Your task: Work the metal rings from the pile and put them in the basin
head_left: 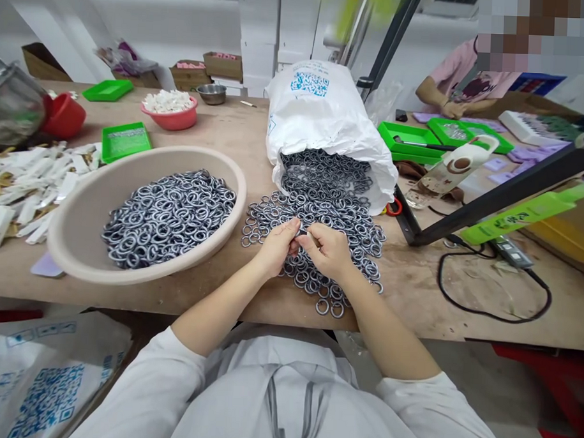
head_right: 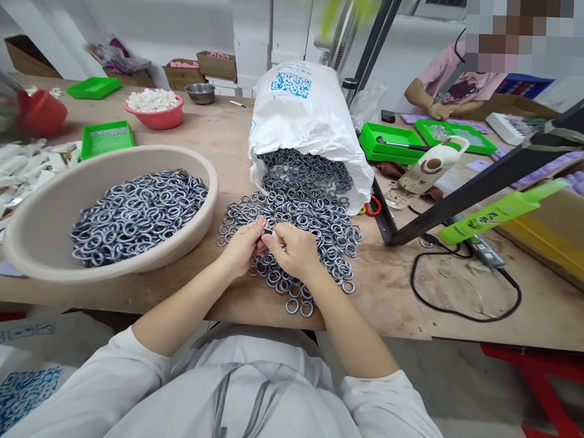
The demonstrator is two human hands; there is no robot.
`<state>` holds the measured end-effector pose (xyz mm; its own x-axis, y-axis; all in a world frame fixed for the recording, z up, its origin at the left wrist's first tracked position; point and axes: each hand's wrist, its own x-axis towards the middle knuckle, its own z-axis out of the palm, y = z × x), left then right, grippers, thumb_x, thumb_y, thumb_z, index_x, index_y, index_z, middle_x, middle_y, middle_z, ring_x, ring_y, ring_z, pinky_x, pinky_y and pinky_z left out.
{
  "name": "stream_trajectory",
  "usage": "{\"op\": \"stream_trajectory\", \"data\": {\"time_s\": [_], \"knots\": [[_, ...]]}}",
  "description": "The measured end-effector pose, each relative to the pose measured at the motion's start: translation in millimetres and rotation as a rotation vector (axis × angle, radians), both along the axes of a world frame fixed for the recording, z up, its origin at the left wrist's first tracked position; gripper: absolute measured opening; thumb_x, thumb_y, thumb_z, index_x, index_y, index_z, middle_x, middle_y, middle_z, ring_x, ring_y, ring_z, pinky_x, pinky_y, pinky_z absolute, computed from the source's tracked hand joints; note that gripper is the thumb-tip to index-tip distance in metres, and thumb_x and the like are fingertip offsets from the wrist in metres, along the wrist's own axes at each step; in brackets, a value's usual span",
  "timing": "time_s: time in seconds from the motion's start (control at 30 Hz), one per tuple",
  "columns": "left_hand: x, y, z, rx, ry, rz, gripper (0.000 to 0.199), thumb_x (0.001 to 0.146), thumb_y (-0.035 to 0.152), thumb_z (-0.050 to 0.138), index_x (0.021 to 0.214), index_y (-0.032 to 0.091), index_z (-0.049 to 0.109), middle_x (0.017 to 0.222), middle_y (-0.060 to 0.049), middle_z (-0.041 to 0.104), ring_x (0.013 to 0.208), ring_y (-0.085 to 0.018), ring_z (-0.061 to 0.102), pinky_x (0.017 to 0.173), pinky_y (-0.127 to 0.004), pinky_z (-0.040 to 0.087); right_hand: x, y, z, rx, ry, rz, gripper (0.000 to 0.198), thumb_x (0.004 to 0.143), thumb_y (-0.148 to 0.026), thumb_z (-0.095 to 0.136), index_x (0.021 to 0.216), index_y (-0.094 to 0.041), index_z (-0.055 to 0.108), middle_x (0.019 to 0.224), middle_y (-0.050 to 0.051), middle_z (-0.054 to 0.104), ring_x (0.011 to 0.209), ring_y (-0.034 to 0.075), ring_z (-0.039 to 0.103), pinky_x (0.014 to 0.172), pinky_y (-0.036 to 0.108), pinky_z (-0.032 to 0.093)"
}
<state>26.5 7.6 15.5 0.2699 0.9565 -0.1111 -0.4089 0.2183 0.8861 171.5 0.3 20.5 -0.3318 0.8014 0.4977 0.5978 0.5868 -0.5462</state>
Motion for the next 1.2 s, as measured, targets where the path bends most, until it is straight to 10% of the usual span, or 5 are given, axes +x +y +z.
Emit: {"op": "stream_trajectory", "data": {"time_s": [0.43, 0.77, 1.0, 1.2], "knots": [[-4, -4, 5.9, 0.042, -0.036, -0.097, 0.052, 0.068, 0.062, 0.077, 0.065, 0.016, 0.051, 0.057, 0.005, 0.049, 0.049, -0.006, 0.043, 0.051, -0.019, 0.045, 22, 31, -12, -0.166, 0.200, -0.233, 0.050, 0.097, -0.059, 0.038, 0.065, -0.022, 0.048, 0.059, -0.002, 0.047, 0.060, 0.014, 0.045, 0.059, 0.027, 0.032], [-20, 15, 0.8, -0.070, 0.018, 0.101, 0.031, 0.076, 0.036, 0.074, 0.097, 0.014, 0.067, 0.068, -0.001, 0.067, 0.058, -0.009, 0.060, 0.059, -0.019, 0.053, -3, 33, -6, -0.299, -0.566, -0.456, 0.024, 0.094, -0.041, 0.054, 0.097, -0.023, 0.070, 0.106, 0.006, 0.067, 0.081, 0.019, 0.064, 0.066, 0.028, 0.039], [-14, 14, 7.5, -0.258, 0.009, 0.018, 0.019, 0.087, 0.033, 0.054, 0.081, 0.015, 0.058, 0.071, -0.004, 0.064, 0.056, -0.012, 0.060, 0.049, -0.022, 0.052, 13, 33, -8, -0.454, 0.118, -0.167, 0.042, 0.090, -0.054, 0.054, 0.064, -0.020, 0.051, 0.060, -0.003, 0.048, 0.058, 0.012, 0.043, 0.056, 0.025, 0.031], [-2, 7, -2.8, 0.013, 0.177, -0.040, 0.042, 0.073, 0.054, 0.075, 0.076, 0.016, 0.058, 0.059, 0.005, 0.048, 0.043, -0.005, 0.037, 0.036, -0.017, 0.026, 8, 28, -6, -0.759, 0.539, 0.165, 0.058, 0.067, -0.078, 0.065, 0.066, -0.021, 0.052, 0.053, -0.006, 0.044, 0.046, 0.008, 0.033, 0.044, 0.024, 0.023]]}}
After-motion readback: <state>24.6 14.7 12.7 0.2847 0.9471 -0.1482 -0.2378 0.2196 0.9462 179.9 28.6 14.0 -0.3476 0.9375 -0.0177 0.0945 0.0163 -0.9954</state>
